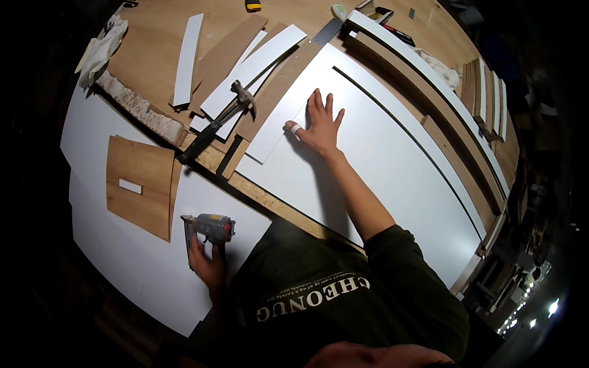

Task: The person constructs wood cabinet doors by aligning white panels and wooden inserts onto a base frame and securing them using a pneumatic nail gun.

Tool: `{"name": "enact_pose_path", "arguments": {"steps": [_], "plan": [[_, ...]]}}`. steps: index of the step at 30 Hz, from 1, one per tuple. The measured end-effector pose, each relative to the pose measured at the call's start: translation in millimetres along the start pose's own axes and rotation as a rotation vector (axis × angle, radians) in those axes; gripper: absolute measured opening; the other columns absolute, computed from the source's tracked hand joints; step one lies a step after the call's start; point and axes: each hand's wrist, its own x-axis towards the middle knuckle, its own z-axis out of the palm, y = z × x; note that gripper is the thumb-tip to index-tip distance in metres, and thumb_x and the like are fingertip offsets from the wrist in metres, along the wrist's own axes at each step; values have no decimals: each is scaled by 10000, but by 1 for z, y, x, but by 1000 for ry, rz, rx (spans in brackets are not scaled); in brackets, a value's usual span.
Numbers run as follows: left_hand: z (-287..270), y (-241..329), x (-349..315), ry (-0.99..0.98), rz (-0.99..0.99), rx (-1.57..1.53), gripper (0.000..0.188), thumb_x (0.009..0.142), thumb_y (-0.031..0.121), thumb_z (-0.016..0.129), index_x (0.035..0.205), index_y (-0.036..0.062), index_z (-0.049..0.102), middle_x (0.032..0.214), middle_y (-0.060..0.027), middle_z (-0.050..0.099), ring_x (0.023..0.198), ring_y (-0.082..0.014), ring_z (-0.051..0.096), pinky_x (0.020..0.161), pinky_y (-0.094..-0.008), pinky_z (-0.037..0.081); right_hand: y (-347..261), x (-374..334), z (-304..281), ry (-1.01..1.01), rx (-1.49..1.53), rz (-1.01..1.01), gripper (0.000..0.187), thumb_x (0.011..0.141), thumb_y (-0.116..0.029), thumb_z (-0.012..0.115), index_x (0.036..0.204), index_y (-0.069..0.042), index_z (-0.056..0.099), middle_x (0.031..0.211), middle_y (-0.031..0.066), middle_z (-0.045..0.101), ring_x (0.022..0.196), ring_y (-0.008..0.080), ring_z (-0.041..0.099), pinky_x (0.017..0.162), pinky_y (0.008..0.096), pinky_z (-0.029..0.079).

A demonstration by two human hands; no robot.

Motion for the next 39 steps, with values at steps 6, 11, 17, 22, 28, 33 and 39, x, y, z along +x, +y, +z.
{"name": "enact_pose_path", "arguments": {"steps": [6, 11, 17, 22, 28, 33, 39], "plan": [[36, -38, -22, -91, -257, 128, 965, 687, 162, 732, 1470, 40, 182, 1169, -289, 555, 1005, -431, 586, 816, -483, 481, 7, 3, 2, -6, 205, -25, 934, 814, -596, 549, 1448, 21, 249, 1537, 179, 195, 1441, 365, 65, 1088, 638, -30], [49, -12, -6, -68, -370, 324, 1003, 668, 158, 705, 1485, 73, 128, 977, -292, 638, 890, -489, 604, 763, -508, 481, 2, 1, -10, 38, 142, 33, 869, 839, -537, 562, 1439, 22, 273, 1532, 164, 216, 1442, 333, 96, 1107, 613, -8], [-30, -47, 34, -72, -140, -6, 444, 677, 54, 679, 1103, -2, 571, 864, -110, 656, 691, -174, 625, 666, -342, 530, 0, 0, -4, 8, 91, 25, 997, 762, -596, 568, 1470, 2, 203, 1561, 128, 154, 1450, 334, 40, 1100, 622, -39], [-72, 153, 142, -397, -14, -127, 270, 780, 142, 679, 977, -17, 585, 738, -95, 634, 660, -183, 622, 610, -310, 510, 8, -1, -20, -71, 162, 0, 909, 795, -524, 544, 1476, -24, 205, 1567, 107, 137, 1454, 306, 31, 1116, 610, -31], [21, 309, 251, -760, 87, -307, 226, 774, 196, 669, 907, 19, 625, 702, -56, 607, 539, -155, 569, 532, -286, 456, 19, 2, -27, -138, 129, -36, 849, 793, -429, 564, 1475, -56, 225, 1566, 74, 149, 1455, 271, 53, 1131, 601, -9], [103, 379, 280, -886, 125, -244, 187, 771, 174, 609, 870, 16, 602, 600, -46, 545, 494, -143, 538, 479, -280, 433, 26, 1, -27, -109, 170, -79, 858, 747, -348, 574, 1476, -52, 230, 1566, 80, 150, 1455, 270, 56, 1132, 598, -10], [137, 382, 284, -910, 120, -140, 200, 756, 184, 585, 855, 10, 592, 611, -65, 563, 497, -147, 545, 475, -281, 453, 28, 2, -29, -132, 224, -97, 873, 704, -299, 575, 1468, -34, 247, 1560, 93, 166, 1456, 270, 53, 1129, 602, -16]]}}
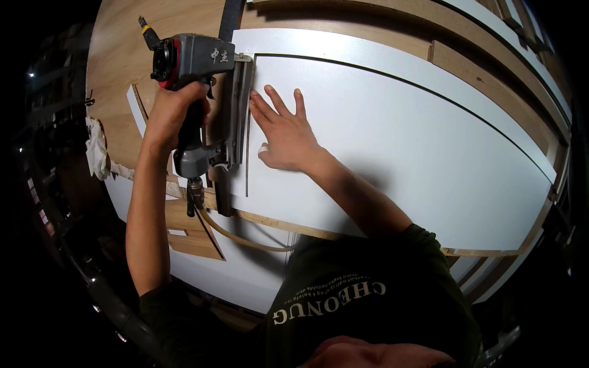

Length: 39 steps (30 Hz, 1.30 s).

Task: The person constructs wood cabinet doors by aligning white panels and wooden inserts onto a base frame and securing them using a pneumatic nail gun.

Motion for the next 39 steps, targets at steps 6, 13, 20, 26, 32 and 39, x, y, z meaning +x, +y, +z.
{"name": "enact_pose_path", "arguments": {"steps": [6, 13, 20, 26, 32, 39], "plan": [[1, 1, 5, 17, 0, 27, 193, 760, 188, 588, 840, 13, 589, 612, -61, 560, 501, -147, 547, 478, -285, 467, 0, 1, -3, -42, 62, 24, 879, 709, -266, 564, 1479, -31, 211, 1573, 84, 113, 1459, 265, 20, 1126, 607, -26], [4, 3, 5, 17, 3, 24, 222, 775, 234, 637, 807, 18, 597, 610, -54, 557, 501, -146, 550, 478, -283, 468, -1, 1, -2, -23, 41, 28, 846, 727, -272, 542, 1474, -27, 228, 1573, 82, 117, 1458, 270, 38, 1125, 610, -14], [3, 1, 6, 20, -36, 25, 213, 782, 234, 657, 764, 30, 599, 610, -47, 567, 496, -140, 558, 476, -278, 461, -1, 0, -1, 10, 9, 23, 841, 740, -327, 563, 1471, -49, 253, 1566, 79, 148, 1457, 255, 44, 1139, 581, -23], [-5, -12, -27, 27, -25, -31, 184, 773, 166, 640, 866, 11, 607, 616, -37, 553, 492, -131, 553, 458, -273, 451, -2, 3, -2, -57, -1, 25, 867, 744, -296, 558, 1490, -58, 187, 1576, 70, 108, 1458, 263, 15, 1134, 588, -39], [-5, -33, -50, 15, -22, 67, 211, 766, 165, 614, 915, 14, 619, 631, -24, 543, 487, -119, 524, 455, -269, 435, 0, 0, 5, 13, -56, 18, 845, 736, -331, 547, 1480, -69, 242, 1569, 64, 144, 1458, 248, 39, 1143, 576, -16], [-5, -33, -50, 18, -37, 93, 214, 766, 167, 616, 915, 14, 621, 627, -21, 539, 500, -112, 523, 453, -265, 439, -1, 0, 4, 20, -56, 22, 846, 737, -330, 545, 1481, -69, 239, 1570, 59, 142, 1458, 243, 40, 1142, 577, -24]]}}
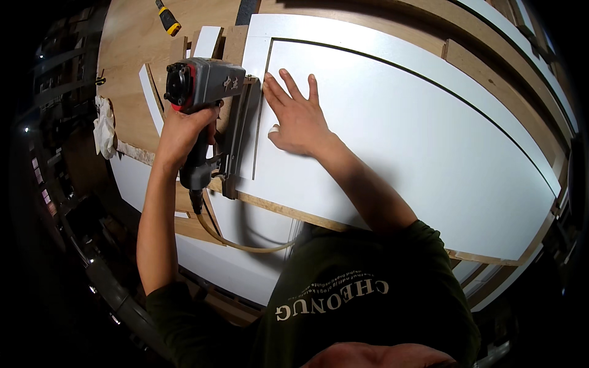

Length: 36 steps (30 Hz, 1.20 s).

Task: The person constructs wood cabinet doors by aligning white panels and wooden inserts onto a base frame and securing them using a pneumatic nail gun.

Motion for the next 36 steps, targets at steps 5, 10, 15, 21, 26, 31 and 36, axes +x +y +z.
{"name": "enact_pose_path", "arguments": {"steps": [5, 10, 15, 21, 26, 31, 36], "plan": [[3, 1, 0, 7, -8, -13, 195, 758, 159, 631, 886, 11, 619, 628, -18, 543, 504, -102, 533, 442, -261, 450, 0, 1, 2, -11, 17, 2, 842, 741, -330, 541, 1483, -73, 236, 1570, 55, 141, 1458, 240, 43, 1144, 574, -26], [2, 5, -1, 22, -36, 50, 144, 763, 152, 634, 818, 25, 592, 612, -18, 545, 498, -107, 533, 457, -270, 451, -1, 2, 0, -12, 4, 5, 846, 743, -341, 557, 1481, -76, 239, 1571, 52, 141, 1458, 240, 36, 1143, 576, -28], [1, 0, -6, 9, -23, 76, 141, 786, 159, 628, 837, 33, 591, 591, -16, 534, 498, -113, 533, 468, -277, 435, -1, 2, -1, -11, -6, -5, 867, 753, -389, 586, 1482, -79, 232, 1568, 54, 144, 1457, 245, 38, 1139, 587, -18], [-2, -34, -49, 20, -113, -32, 155, 759, 130, 637, 867, 21, 611, 618, -27, 561, 501, -114, 548, 474, -268, 462, -4, 1, 4, -25, -149, 4, 979, 748, -580, 628, 1484, -80, 219, 1562, 63, 156, 1451, 277, 58, 1104, 655, 33], [-3, -56, -69, 59, -138, -6, 133, 764, 129, 635, 830, 20, 598, 573, -21, 548, 499, -111, 548, 476, -274, 462, -7, 2, 8, 22, -163, -5, 1014, 733, -618, 633, 1475, -59, 226, 1561, 72, 156, 1446, 300, 79, 1075, 695, 32], [2, -56, -72, 72, -130, 19, 111, 770, 103, 629, 831, 16, 596, 574, -23, 554, 496, -111, 549, 476, -284, 462, -4, 2, 10, 43, -149, -17, 1000, 725, -590, 642, 1472, -63, 236, 1560, 67, 161, 1444, 298, 88, 1075, 695, 26], [4, -57, -73, 73, -128, 2, 107, 770, 84, 625, 843, 11, 597, 577, -25, 556, 491, -113, 547, 469, -281, 449, -2, 3, 14, 43, -151, -15, 996, 719, -576, 646, 1474, -75, 234, 1558, 65, 174, 1447, 290, 85, 1077, 691, 29]]}}
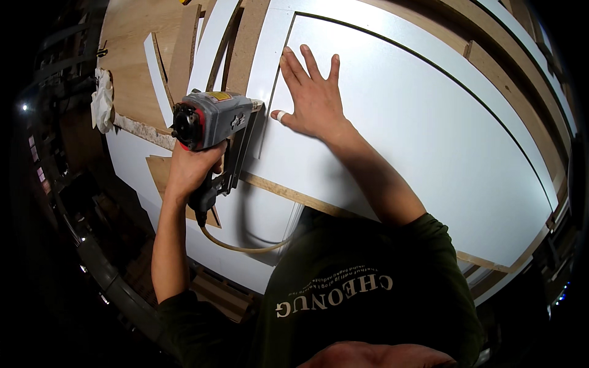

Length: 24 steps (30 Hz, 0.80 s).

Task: The person constructs wood cabinet doors by aligning white panels and wooden inserts onto a base frame and securing them using a pneumatic nail gun.

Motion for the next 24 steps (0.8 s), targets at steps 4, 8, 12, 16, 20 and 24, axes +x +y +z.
{"name": "enact_pose_path", "arguments": {"steps": [4, 8, 12, 16, 20, 24], "plan": [[0, 0, -2, -5, 2, 12, 116, 778, 104, 635, 842, 13, 600, 576, -24, 556, 489, -109, 545, 470, -281, 445, -3, 0, -3, -5, -85, 7, 926, 767, -612, 591, 1468, -97, 273, 1547, 57, 197, 1442, 269, 97, 1088, 677, 56], [4, 13, -3, -1, -48, 117, 132, 782, 122, 645, 848, 14, 607, 572, -21, 556, 488, -106, 545, 472, -280, 445, -3, -1, -3, 11, -64, 8, 937, 757, -583, 607, 1475, -96, 251, 1553, 53, 185, 1445, 269, 91, 1092, 672, 40], [0, -7, -8, 19, -26, 88, 159, 766, 112, 659, 881, 11, 614, 620, -32, 578, 526, -113, 566, 489, -286, 473, -1, 0, -1, 25, -2, -2, 974, 733, -547, 631, 1486, -90, 215, 1563, 53, 166, 1450, 276, 81, 1092, 670, 9], [-3, -34, -31, 21, -114, 47, 220, 751, 99, 662, 942, -2, 620, 702, -43, 606, 573, -127, 590, 520, -303, 500, -3, 0, 0, 9, -66, 2, 917, 772, -575, 596, 1477, -102, 249, 1549, 46, 202, 1444, 259, 100, 1101, 659, 32], [-3, -56, -54, 56, -121, 52, 234, 755, 79, 659, 972, 2, 617, 744, -41, 619, 586, -127, 594, 532, -300, 501, -2, 0, -4, -2, -55, 25, 957, 740, -547, 617, 1485, -94, 223, 1566, 44, 157, 1448, 271, 93, 1100, 661, 11], [1, -62, -65, 62, -176, 4, 229, 748, 65, 662, 962, 1, 612, 742, -43, 623, 575, -127, 600, 515, -292, 500, -2, 0, -2, -13, -47, 18, 959, 748, -546, 608, 1493, -103, 198, 1570, 38, 146, 1452, 267, 79, 1099, 666, 8]]}}
